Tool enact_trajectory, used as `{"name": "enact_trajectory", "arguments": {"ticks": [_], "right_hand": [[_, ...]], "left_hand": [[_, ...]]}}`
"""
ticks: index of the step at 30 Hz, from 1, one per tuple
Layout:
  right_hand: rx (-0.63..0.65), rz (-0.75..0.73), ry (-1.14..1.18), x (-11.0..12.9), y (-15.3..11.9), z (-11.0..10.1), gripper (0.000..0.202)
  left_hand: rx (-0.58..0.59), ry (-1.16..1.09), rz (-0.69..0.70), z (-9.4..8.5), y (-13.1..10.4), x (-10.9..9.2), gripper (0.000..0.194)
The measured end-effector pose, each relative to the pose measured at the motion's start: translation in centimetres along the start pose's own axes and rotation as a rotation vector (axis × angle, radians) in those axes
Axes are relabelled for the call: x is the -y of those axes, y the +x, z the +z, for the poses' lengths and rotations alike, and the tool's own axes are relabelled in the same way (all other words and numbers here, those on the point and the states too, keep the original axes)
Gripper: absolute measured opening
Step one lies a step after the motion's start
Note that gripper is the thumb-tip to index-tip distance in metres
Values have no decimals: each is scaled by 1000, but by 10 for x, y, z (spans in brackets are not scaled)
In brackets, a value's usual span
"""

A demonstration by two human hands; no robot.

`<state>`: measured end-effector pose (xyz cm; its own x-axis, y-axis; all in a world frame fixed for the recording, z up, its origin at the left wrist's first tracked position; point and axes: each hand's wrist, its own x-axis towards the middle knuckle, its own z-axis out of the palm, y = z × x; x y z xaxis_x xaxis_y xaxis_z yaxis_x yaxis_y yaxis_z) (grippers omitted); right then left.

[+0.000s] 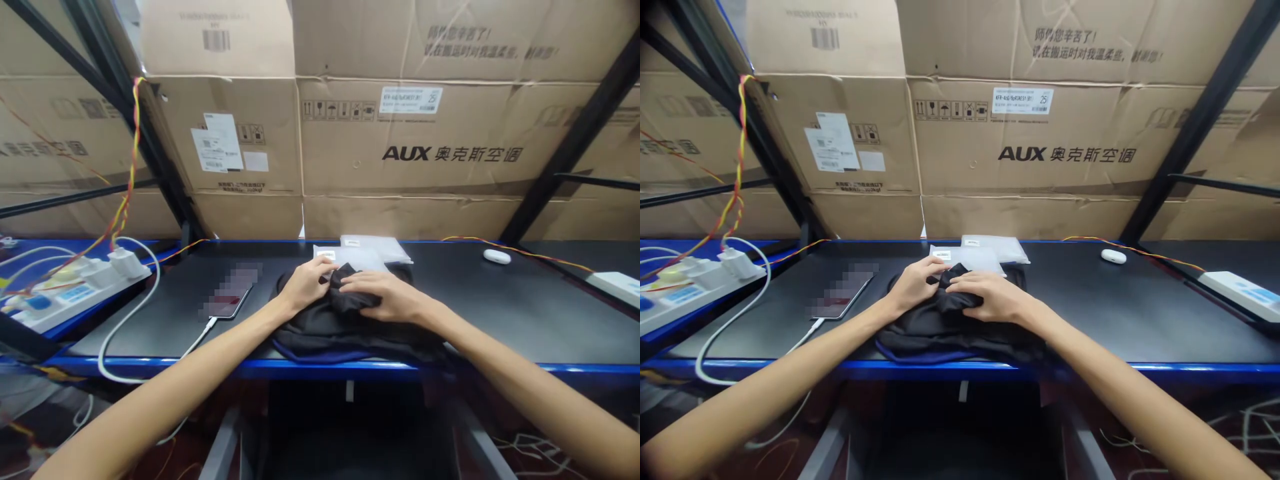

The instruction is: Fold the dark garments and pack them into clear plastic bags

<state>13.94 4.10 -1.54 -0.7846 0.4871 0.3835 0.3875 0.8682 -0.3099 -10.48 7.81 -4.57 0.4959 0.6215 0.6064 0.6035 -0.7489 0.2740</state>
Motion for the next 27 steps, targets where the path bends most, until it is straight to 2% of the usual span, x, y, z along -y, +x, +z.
{"name": "enact_trajectory", "arguments": {"ticks": [3, 8, 11, 16, 20, 24, 27], "right_hand": [[115, -26, 53, -12, 6, 2, 61], [184, 135, 146, -32, 0, 1, 61], [154, 166, 138, -33, -1, 3, 51], [30, 151, 80, -25, 3, 5, 27], [-59, 248, -28, -25, 8, 9, 16], [-68, 426, -231, -30, 18, 19, 12], [-12, 514, -355, -29, 24, 23, 24]], "left_hand": [[4, -21, 24, 0, 0, 1, 42], [6, -44, 21, 1, 1, 3, 32], [54, 7, 68, -2, 1, 5, 30], [201, 158, 159, -14, 2, 12, 25], [287, 306, 180, -17, 1, 15, 25], [268, 271, 213, -13, 0, 14, 24], [235, 205, 227, -10, 0, 13, 23]]}}
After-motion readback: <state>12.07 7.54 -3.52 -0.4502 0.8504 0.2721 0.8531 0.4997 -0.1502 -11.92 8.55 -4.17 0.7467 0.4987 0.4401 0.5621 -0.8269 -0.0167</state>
